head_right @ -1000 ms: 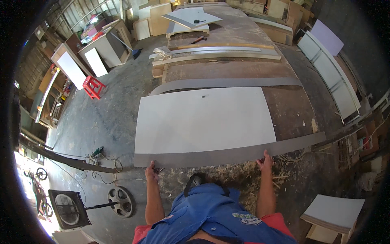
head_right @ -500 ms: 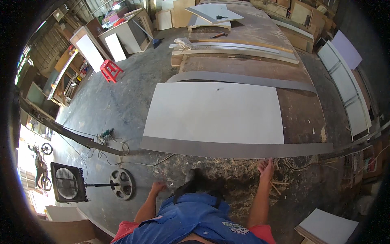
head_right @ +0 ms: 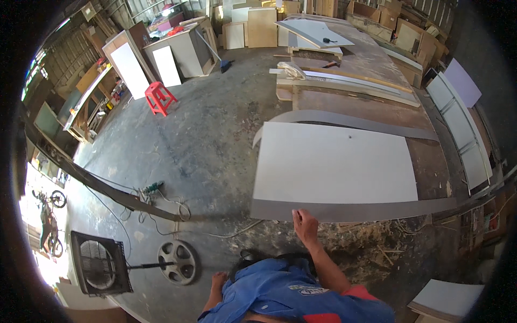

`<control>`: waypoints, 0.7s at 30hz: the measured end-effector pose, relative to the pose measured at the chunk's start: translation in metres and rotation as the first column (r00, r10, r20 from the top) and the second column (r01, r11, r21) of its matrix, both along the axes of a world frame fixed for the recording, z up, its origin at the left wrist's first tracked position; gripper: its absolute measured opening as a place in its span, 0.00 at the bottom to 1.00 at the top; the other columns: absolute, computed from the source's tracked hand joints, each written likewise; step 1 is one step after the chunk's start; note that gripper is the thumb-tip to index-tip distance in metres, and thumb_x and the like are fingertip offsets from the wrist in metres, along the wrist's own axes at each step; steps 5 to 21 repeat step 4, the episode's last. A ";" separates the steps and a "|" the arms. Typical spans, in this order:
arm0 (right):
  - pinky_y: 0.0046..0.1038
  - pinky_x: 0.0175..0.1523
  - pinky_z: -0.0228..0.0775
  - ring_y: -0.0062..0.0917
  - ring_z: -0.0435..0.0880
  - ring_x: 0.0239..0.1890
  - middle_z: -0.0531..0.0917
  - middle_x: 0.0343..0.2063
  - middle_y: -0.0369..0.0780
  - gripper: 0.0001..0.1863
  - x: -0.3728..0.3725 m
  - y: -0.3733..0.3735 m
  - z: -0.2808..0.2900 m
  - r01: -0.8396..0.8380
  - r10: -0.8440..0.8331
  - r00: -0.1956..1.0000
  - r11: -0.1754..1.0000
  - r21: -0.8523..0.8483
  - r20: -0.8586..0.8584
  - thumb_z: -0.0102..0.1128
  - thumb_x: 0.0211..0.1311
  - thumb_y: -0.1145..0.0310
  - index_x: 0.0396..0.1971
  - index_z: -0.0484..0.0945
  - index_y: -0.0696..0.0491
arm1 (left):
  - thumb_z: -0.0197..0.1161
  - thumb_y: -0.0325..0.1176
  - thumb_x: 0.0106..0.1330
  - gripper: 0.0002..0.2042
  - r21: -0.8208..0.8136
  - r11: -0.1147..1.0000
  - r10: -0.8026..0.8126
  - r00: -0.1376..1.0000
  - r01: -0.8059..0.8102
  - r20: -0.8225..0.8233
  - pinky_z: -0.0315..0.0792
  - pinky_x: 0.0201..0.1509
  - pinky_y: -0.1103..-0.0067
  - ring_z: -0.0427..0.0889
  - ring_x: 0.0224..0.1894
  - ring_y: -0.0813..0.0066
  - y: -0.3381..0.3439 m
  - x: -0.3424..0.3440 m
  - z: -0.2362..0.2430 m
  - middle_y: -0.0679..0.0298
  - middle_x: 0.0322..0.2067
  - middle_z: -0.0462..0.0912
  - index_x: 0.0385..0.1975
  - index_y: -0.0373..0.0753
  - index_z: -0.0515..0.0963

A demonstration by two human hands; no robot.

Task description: The person applies a long strip of veneer to the edge of a large board, pressing it into place by hand and using a utility knife and sanding block to trim and smooth the edges.

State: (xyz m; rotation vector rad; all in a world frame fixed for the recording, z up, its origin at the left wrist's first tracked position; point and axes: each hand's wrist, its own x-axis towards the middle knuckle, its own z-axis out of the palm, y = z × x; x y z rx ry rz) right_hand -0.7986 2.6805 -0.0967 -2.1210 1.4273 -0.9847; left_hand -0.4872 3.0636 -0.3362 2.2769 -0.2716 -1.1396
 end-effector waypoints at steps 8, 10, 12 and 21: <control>0.44 0.34 0.72 0.42 0.79 0.28 0.78 0.23 0.45 0.18 0.094 -0.042 0.007 -0.014 0.016 0.999 0.998 0.069 -0.037 0.57 0.72 0.56 0.24 0.78 0.53 | 0.65 0.34 0.57 0.20 -0.201 0.975 0.082 0.993 -0.097 -0.082 0.82 0.47 0.59 0.88 0.32 0.60 0.065 0.109 0.003 0.53 0.35 0.89 0.52 0.43 0.84; 0.44 0.34 0.72 0.42 0.79 0.28 0.78 0.23 0.45 0.18 0.094 -0.042 0.007 -0.014 0.016 0.999 0.998 0.069 -0.037 0.57 0.72 0.56 0.24 0.78 0.53 | 0.65 0.34 0.57 0.20 -0.201 0.975 0.082 0.993 -0.097 -0.082 0.82 0.47 0.59 0.88 0.32 0.60 0.065 0.109 0.003 0.53 0.35 0.89 0.52 0.43 0.84; 0.44 0.34 0.72 0.42 0.79 0.28 0.78 0.23 0.45 0.18 0.094 -0.042 0.007 -0.014 0.016 0.999 0.998 0.069 -0.037 0.57 0.72 0.56 0.24 0.78 0.53 | 0.65 0.34 0.57 0.20 -0.201 0.975 0.082 0.993 -0.097 -0.082 0.82 0.47 0.59 0.88 0.32 0.60 0.065 0.109 0.003 0.53 0.35 0.89 0.52 0.43 0.84; 0.44 0.34 0.72 0.42 0.79 0.28 0.78 0.23 0.45 0.18 0.094 -0.042 0.007 -0.014 0.016 0.999 0.998 0.069 -0.037 0.57 0.72 0.56 0.24 0.78 0.53 | 0.65 0.34 0.57 0.20 -0.201 0.975 0.082 0.993 -0.097 -0.082 0.82 0.47 0.59 0.88 0.32 0.60 0.065 0.109 0.003 0.53 0.35 0.89 0.52 0.43 0.84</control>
